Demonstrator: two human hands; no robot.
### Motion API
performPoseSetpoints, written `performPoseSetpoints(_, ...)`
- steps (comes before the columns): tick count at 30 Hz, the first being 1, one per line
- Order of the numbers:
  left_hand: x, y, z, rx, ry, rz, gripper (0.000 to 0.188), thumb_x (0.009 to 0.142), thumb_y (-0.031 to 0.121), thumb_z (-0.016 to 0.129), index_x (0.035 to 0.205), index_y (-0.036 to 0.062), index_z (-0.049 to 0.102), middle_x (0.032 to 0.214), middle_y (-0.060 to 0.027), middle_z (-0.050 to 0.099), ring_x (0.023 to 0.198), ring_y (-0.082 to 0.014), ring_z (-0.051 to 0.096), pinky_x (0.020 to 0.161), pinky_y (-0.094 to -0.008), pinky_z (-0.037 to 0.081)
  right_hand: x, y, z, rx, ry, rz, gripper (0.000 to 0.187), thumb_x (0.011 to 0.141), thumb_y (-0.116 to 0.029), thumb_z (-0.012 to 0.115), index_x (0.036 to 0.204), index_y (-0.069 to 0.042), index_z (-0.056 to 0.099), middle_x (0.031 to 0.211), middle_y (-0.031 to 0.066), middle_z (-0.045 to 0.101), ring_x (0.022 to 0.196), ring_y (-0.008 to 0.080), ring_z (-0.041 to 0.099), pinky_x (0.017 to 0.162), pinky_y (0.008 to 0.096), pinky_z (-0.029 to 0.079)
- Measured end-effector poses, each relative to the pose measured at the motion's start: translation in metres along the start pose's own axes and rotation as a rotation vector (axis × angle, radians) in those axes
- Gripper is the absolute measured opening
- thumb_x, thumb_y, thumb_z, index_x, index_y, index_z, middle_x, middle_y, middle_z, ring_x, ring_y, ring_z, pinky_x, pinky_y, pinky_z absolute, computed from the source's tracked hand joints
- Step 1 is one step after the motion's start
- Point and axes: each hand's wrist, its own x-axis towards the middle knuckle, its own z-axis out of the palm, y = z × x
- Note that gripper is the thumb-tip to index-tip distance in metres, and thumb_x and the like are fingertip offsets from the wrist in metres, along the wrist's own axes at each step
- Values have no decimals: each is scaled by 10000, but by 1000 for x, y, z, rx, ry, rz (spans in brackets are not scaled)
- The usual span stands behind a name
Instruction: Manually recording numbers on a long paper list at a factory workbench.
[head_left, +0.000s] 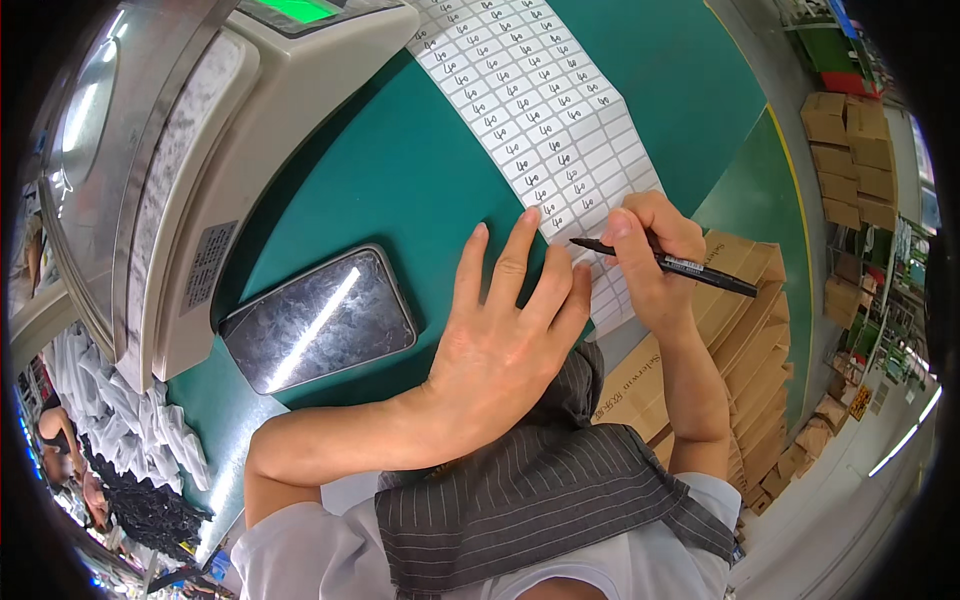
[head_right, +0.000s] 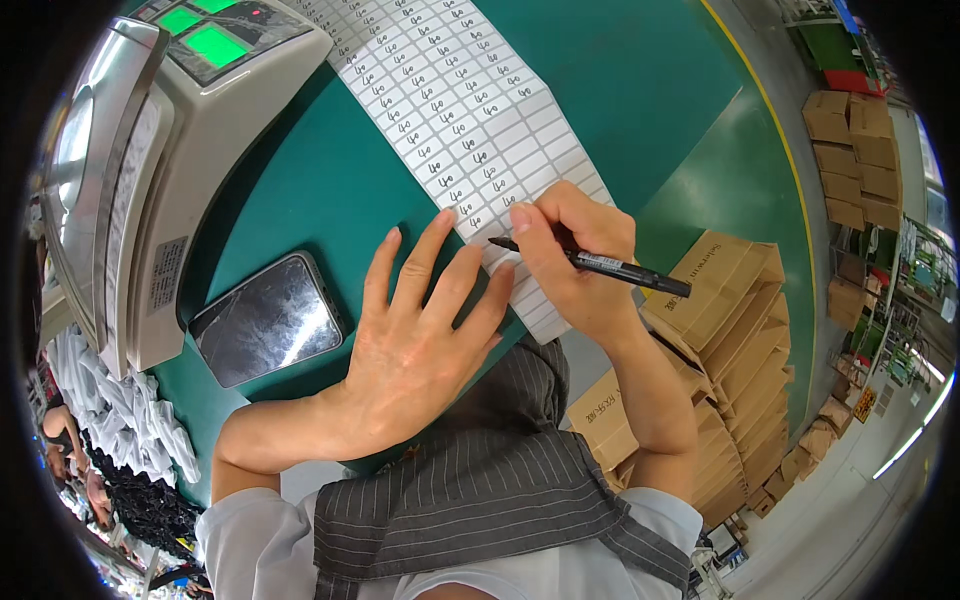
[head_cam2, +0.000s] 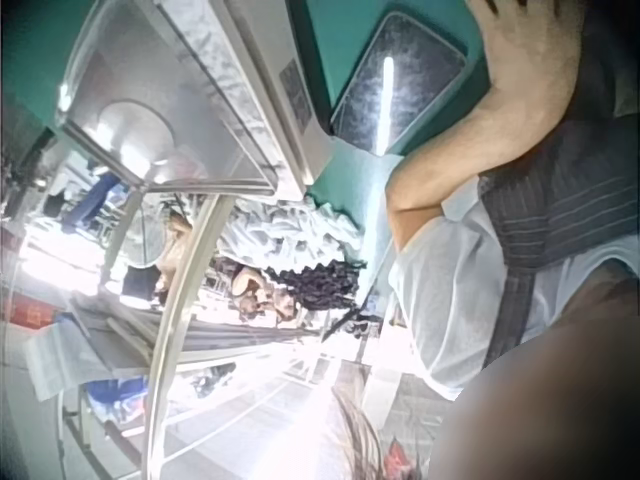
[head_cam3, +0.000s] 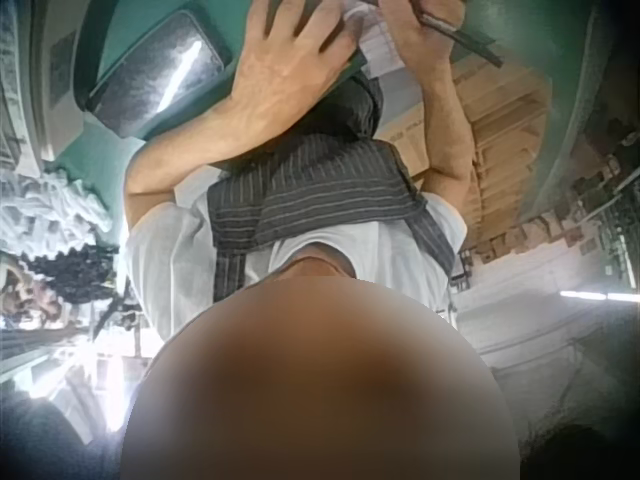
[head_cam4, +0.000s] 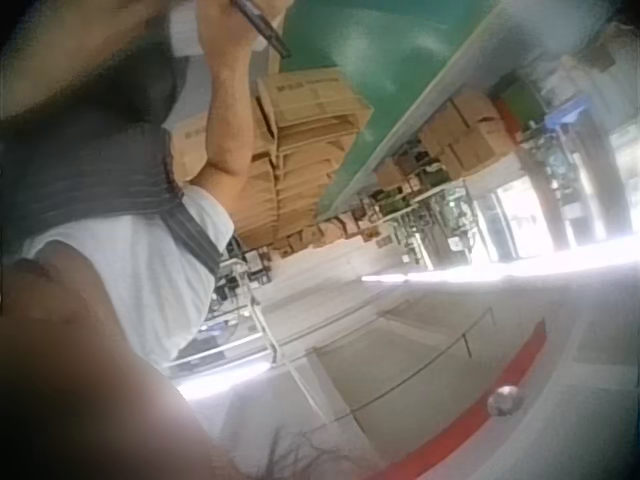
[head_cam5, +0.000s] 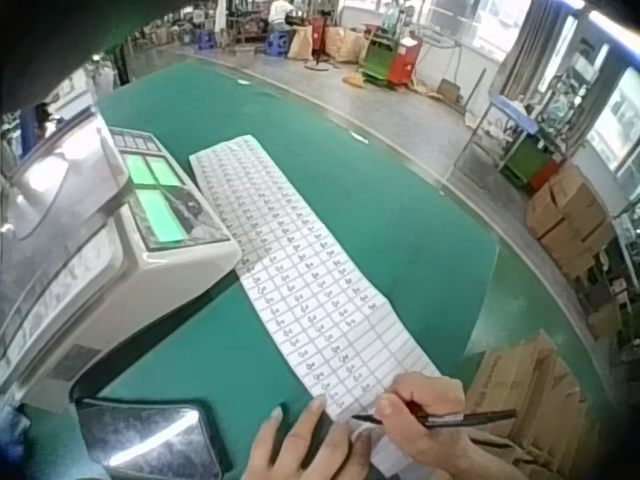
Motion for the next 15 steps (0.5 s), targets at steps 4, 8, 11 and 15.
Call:
performPoseSetpoints(4, 0, -1, -1, 15, -21, 3, 557, 679, 217, 779, 1195, 86, 616, 1206, -122, 510, 1306, -374, 407, 1031, -598, 318, 3, -2, 4, 24, -17, -12, 236, 875, -76, 659, 679, -24, 538, 542, 3, 495, 477, 52, 391, 439, 243, 306)
performPoseSetpoints(8, 0, 0, 0, 12, -5, 0, 561, 677, 221, 779, 1197, 89, 617, 1203, -119, 509, 1303, -372, 410, 1029, -600, 317, 2, -1, 1, -32, -42, -37, 237, 874, -74, 659, 679, -25, 534, 541, 2, 476, 478, 54, 382, 439, 245, 305)
performPoseSetpoints(11, 0, -1, -1, 13, -8, 4, 564, 675, 222, 780, 1200, 91, 618, 1207, -117, 508, 1301, -372, 412, 1029, -599, 317, 2, -2, 1, -19, -33, -18, 239, 874, -74, 659, 680, -24, 529, 540, 2, 468, 478, 54, 375, 438, 247, 301)
performPoseSetpoints(15, 0, -1, -1, 14, -9, 7, 560, 676, 225, 779, 1196, 92, 621, 1209, -115, 506, 1301, -371, 410, 1028, -600, 318, 0, -1, 1, -7, 5, -6, 245, 878, -76, 654, 680, -22, 519, 539, 1, 462, 481, 53, 365, 436, 249, 293)
